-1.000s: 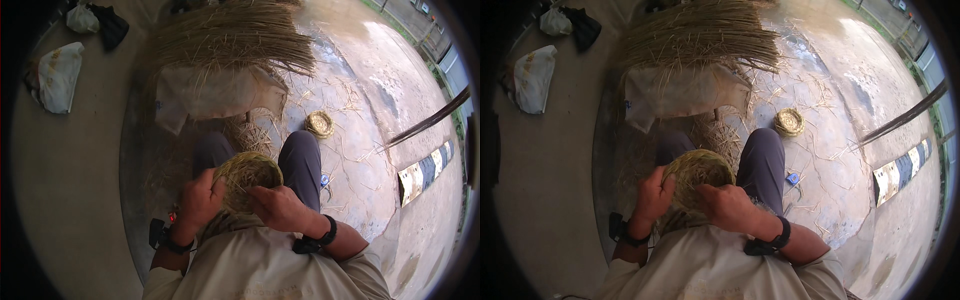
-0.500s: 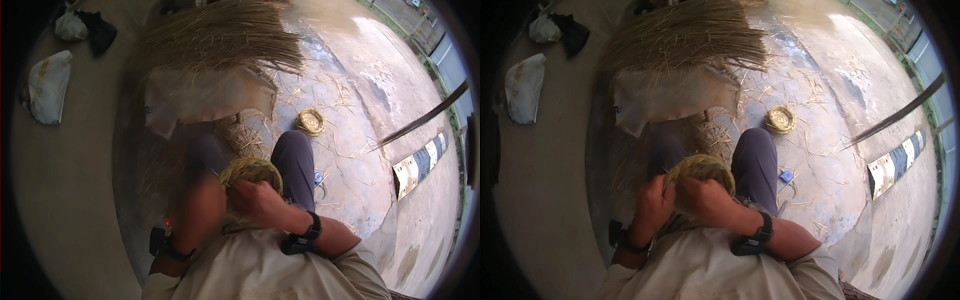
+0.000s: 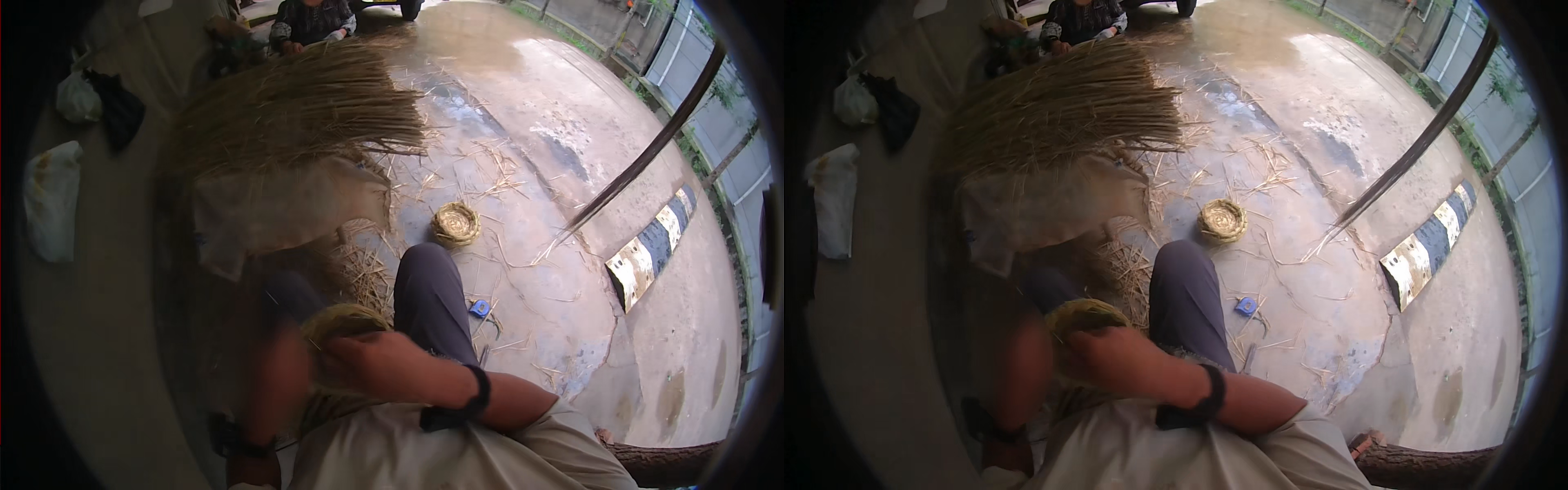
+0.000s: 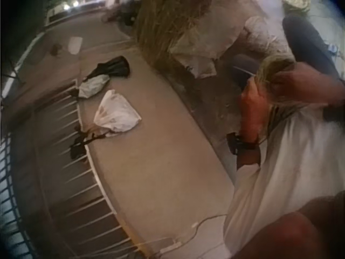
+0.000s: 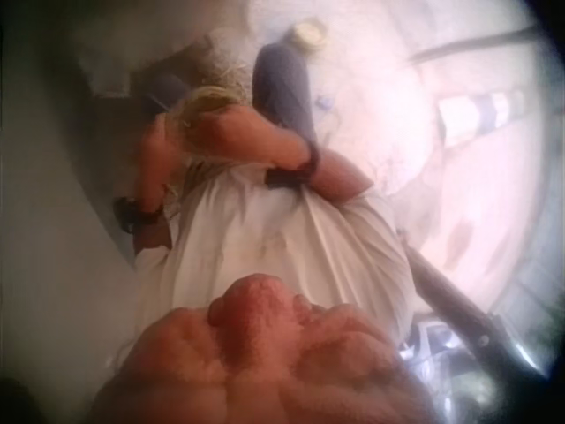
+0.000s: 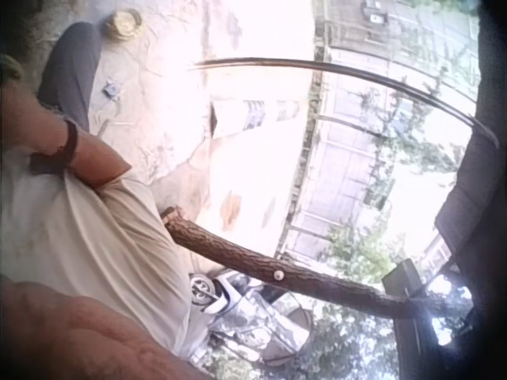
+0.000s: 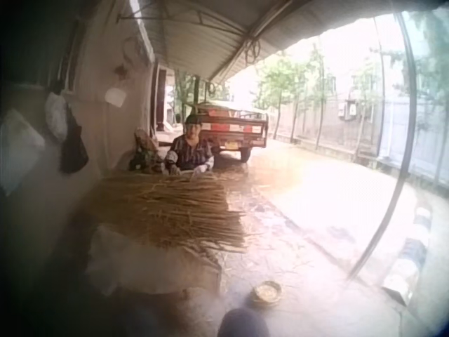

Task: Weaving a small basket or mat out of dried straw or grass fibers using a needle and thread.

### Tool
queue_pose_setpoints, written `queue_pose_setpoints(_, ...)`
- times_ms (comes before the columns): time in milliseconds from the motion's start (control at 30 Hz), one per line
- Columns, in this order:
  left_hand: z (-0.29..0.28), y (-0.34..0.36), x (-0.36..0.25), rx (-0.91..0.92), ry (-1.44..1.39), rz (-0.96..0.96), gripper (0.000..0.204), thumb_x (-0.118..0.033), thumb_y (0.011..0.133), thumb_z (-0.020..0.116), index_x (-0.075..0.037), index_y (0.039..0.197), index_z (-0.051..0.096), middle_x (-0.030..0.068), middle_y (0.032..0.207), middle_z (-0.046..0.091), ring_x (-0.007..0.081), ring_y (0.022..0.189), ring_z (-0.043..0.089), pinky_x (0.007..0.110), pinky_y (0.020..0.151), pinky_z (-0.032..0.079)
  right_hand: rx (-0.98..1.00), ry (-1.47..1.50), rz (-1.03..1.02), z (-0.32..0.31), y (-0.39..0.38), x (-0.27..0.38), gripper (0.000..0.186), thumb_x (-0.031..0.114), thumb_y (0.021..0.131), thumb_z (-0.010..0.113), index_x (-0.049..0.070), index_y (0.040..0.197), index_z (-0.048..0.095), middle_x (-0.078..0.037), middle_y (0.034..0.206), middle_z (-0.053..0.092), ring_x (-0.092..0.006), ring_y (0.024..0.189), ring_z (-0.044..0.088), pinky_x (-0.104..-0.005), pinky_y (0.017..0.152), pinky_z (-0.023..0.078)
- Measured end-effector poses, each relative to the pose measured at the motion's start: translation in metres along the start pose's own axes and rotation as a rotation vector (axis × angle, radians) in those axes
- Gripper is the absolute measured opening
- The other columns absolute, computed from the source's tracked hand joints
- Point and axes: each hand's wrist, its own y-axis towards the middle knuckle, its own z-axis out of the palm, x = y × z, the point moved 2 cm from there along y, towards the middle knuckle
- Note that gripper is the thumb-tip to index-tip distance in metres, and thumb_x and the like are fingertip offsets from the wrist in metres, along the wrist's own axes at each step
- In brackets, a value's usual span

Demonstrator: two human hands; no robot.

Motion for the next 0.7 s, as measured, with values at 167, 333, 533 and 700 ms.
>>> queue_pose_setpoints(167,-0.020,0.004,0.009,0.117,-0.137,-0.001,0.026,-0.018,0.099,0.064,-0.002,0.119,0.066,0.0249,0.092,0.072,0.0460,0.087,0.072,0.049,0.070,0.058,-0.276,-0.215,-0.062,-0.038,-0.013,-0.010,0.063,0.019,0.090,0.074,0.002,0.146,0.050,-0.018,0.109,0.073,-0.0387,0.092,0.072,-0.0489,0.073,0.058)
queue_pose_setpoints(333,0.005,-0.013,0.024,0.083,-0.135,-0.060,0.026,-0.018,0.100,0.064,-0.002,0.121,0.066,0.0244,0.093,0.073,0.0457,0.088,0.072,0.049,0.071,0.058,0.177,0.045,0.317,-0.001,-0.036,-0.036,0.077,0.011,0.089,0.074,0.000,0.156,0.038,-0.024,0.111,0.070,-0.0429,0.094,0.072,-0.0475,0.079,0.058)
queue_pose_setpoints(533,0.044,-0.035,0.036,-0.045,-0.120,-0.098,0.025,-0.016,0.100,0.064,-0.002,0.121,0.066,0.0252,0.094,0.072,0.0466,0.088,0.071,0.052,0.073,0.058,0.199,0.012,0.188,0.009,-0.042,-0.053,0.072,0.008,0.091,0.070,-0.001,0.155,0.039,-0.025,0.108,0.070,-0.0432,0.091,0.072,-0.0464,0.077,0.058)
queue_pose_setpoints(700,0.038,-0.032,0.035,-0.038,-0.166,-0.073,0.025,-0.015,0.100,0.063,-0.002,0.121,0.065,0.0264,0.095,0.071,0.0480,0.089,0.070,0.053,0.073,0.057,0.187,0.004,0.245,0.000,-0.037,-0.047,0.070,0.011,0.095,0.069,0.002,0.157,0.038,-0.023,0.107,0.072,-0.0398,0.095,0.073,-0.0449,0.082,0.058)
